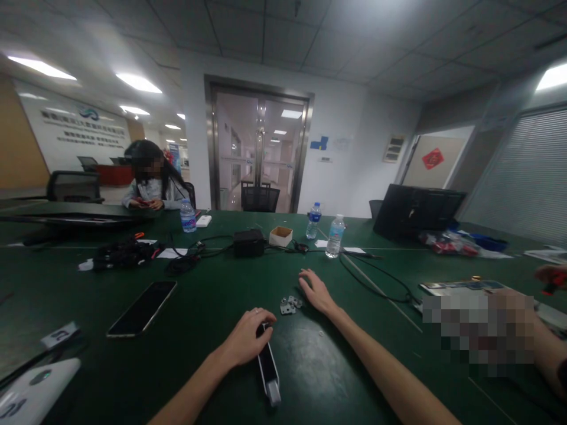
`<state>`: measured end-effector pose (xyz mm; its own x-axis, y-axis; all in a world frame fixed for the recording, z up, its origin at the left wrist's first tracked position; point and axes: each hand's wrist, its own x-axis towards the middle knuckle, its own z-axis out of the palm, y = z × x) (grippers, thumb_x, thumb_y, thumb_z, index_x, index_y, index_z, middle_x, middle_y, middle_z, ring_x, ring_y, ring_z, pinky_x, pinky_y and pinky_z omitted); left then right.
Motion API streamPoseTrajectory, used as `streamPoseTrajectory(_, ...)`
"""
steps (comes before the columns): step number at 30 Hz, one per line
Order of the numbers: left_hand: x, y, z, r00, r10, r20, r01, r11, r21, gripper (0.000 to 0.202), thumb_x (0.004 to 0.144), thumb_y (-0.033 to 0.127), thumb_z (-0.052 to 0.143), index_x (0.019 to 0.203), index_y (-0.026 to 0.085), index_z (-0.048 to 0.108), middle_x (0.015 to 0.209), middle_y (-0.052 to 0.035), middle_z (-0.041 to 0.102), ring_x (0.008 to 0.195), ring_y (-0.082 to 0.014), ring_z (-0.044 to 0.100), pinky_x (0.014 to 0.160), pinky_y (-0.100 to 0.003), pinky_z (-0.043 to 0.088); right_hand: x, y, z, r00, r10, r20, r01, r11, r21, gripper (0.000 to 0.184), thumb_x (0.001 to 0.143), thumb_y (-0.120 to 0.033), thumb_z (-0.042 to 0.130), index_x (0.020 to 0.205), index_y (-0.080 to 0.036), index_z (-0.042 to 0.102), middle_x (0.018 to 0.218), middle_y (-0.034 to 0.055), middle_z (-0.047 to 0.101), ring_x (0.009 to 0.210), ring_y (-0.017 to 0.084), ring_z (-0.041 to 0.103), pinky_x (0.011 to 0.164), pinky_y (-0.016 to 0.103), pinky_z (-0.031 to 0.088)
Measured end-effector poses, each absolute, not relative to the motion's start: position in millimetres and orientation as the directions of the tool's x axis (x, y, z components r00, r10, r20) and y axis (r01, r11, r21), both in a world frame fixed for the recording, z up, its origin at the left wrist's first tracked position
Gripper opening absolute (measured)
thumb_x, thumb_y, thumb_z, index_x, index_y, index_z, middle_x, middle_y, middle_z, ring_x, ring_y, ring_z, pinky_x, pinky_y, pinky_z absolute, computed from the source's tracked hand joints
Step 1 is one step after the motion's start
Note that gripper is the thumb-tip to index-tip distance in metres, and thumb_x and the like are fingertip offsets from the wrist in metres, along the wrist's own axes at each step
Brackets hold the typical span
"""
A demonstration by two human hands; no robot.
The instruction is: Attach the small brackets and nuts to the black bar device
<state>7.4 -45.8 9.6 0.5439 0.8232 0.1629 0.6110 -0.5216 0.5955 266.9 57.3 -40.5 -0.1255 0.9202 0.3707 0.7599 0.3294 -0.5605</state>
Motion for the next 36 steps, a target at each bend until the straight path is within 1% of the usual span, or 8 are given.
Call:
streamPoseTrajectory(4, 8, -48, 15, 0.534, 0.834, 0.137, 0.631, -0.501, 0.592, 0.023, 0.087, 0.021, 0.047, 0.106, 0.02, 0.06, 0.109, -0.0041, 0.062, 0.105, -0.0194, 0.054, 0.095, -0.035, 0.042, 290, 100, -42, -0.074, 0.977, 0.201, 0.894, 0.155, -0.421, 0.062, 0.092, -0.055, 0.033, 0.141, -0.018, 0.036, 0.151, 0.0099, 0.027, 0.141, 0.026, 0.014, 0.113, 0.047, 0.011)
streamPoseTrajectory(11, 7, -45, 11, 0.538, 0.835, 0.118, 0.636, -0.494, 0.592, 0.022, 0.087, 0.022, 0.048, 0.105, 0.02, 0.06, 0.108, -0.0042, 0.062, 0.102, -0.0195, 0.055, 0.093, -0.035, 0.043, 282, 122, -40, -0.27, 0.962, 0.046, 0.897, 0.269, -0.351, 0.059, 0.095, -0.054, 0.022, 0.143, -0.022, 0.035, 0.152, 0.0056, 0.024, 0.141, 0.024, 0.014, 0.114, 0.044, 0.008)
streamPoseTrajectory(16, 8, -42, 8, 0.552, 0.825, 0.116, 0.625, -0.502, 0.597, 0.023, 0.088, 0.024, 0.048, 0.107, 0.02, 0.06, 0.108, -0.004, 0.062, 0.104, -0.0197, 0.054, 0.095, -0.036, 0.041, 271, 84, -45, -0.379, 0.92, 0.097, 0.809, 0.38, -0.449, 0.065, 0.095, -0.055, 0.015, 0.142, -0.016, 0.038, 0.151, 0.0076, 0.026, 0.141, 0.018, 0.016, 0.115, 0.038, 0.008)
streamPoseTrajectory(20, 9, -43, 12, 0.548, 0.83, 0.103, 0.644, -0.497, 0.582, 0.024, 0.089, 0.025, 0.047, 0.108, 0.02, 0.06, 0.109, -0.004, 0.061, 0.104, -0.0191, 0.054, 0.095, -0.036, 0.041, 263, 43, -41, -0.414, 0.906, 0.086, 0.688, 0.374, -0.621, 0.069, 0.093, -0.062, 0.014, 0.141, -0.021, 0.039, 0.15, 0.0046, 0.029, 0.14, 0.018, 0.02, 0.116, 0.038, 0.009)
streamPoseTrajectory(24, 10, -44, 12, 0.547, 0.829, 0.115, 0.64, -0.502, 0.581, 0.024, 0.088, 0.024, 0.047, 0.108, 0.019, 0.059, 0.108, -0.0041, 0.061, 0.102, -0.0188, 0.055, 0.094, -0.035, 0.042, 269, 20, -22, -0.443, 0.892, 0.091, 0.481, 0.322, -0.815, 0.068, 0.093, -0.061, 0.009, 0.142, -0.022, 0.037, 0.146, 0.0052, 0.037, 0.134, 0.019, 0.034, 0.112, 0.038, 0.024)
streamPoseTrajectory(26, 11, -44, 11, 0.545, 0.829, 0.121, 0.63, -0.501, 0.594, 0.025, 0.089, 0.026, 0.046, 0.11, 0.019, 0.059, 0.11, -0.0045, 0.06, 0.102, -0.0185, 0.055, 0.093, -0.034, 0.043, 277, 14, -11, -0.408, 0.901, 0.146, 0.511, 0.358, -0.782, 0.063, 0.094, -0.059, 0.02, 0.138, -0.021, 0.043, 0.141, 0.0069, 0.045, 0.129, 0.021, 0.041, 0.108, 0.039, 0.03)
streamPoseTrajectory(30, 5, -43, 12, 0.533, 0.837, 0.122, 0.637, -0.492, 0.593, 0.028, 0.092, 0.031, 0.043, 0.114, 0.019, 0.057, 0.115, -0.0054, 0.057, 0.103, -0.0181, 0.054, 0.091, -0.032, 0.045, 297, 6, 9, -0.426, 0.877, 0.223, 0.713, 0.477, -0.514, 0.043, 0.086, -0.046, 0.05, 0.117, -0.018, 0.061, 0.116, 0.0105, 0.063, 0.107, 0.024, 0.057, 0.095, 0.038, 0.042)
streamPoseTrajectory(36, -19, -39, 19, 0.509, 0.856, 0.095, 0.717, -0.482, 0.504, 0.026, 0.092, 0.033, 0.041, 0.102, 0.017, 0.058, 0.1, -0.0057, 0.058, 0.086, -0.0178, 0.055, 0.077, -0.03, 0.046, 309, -9, 26, -0.507, 0.856, -0.097, 0.776, 0.405, -0.483, 0.033, 0.071, -0.043, 0.068, 0.095, -0.02, 0.068, 0.083, 0.0033, 0.069, 0.069, 0.018, 0.062, 0.059, 0.026, 0.045)
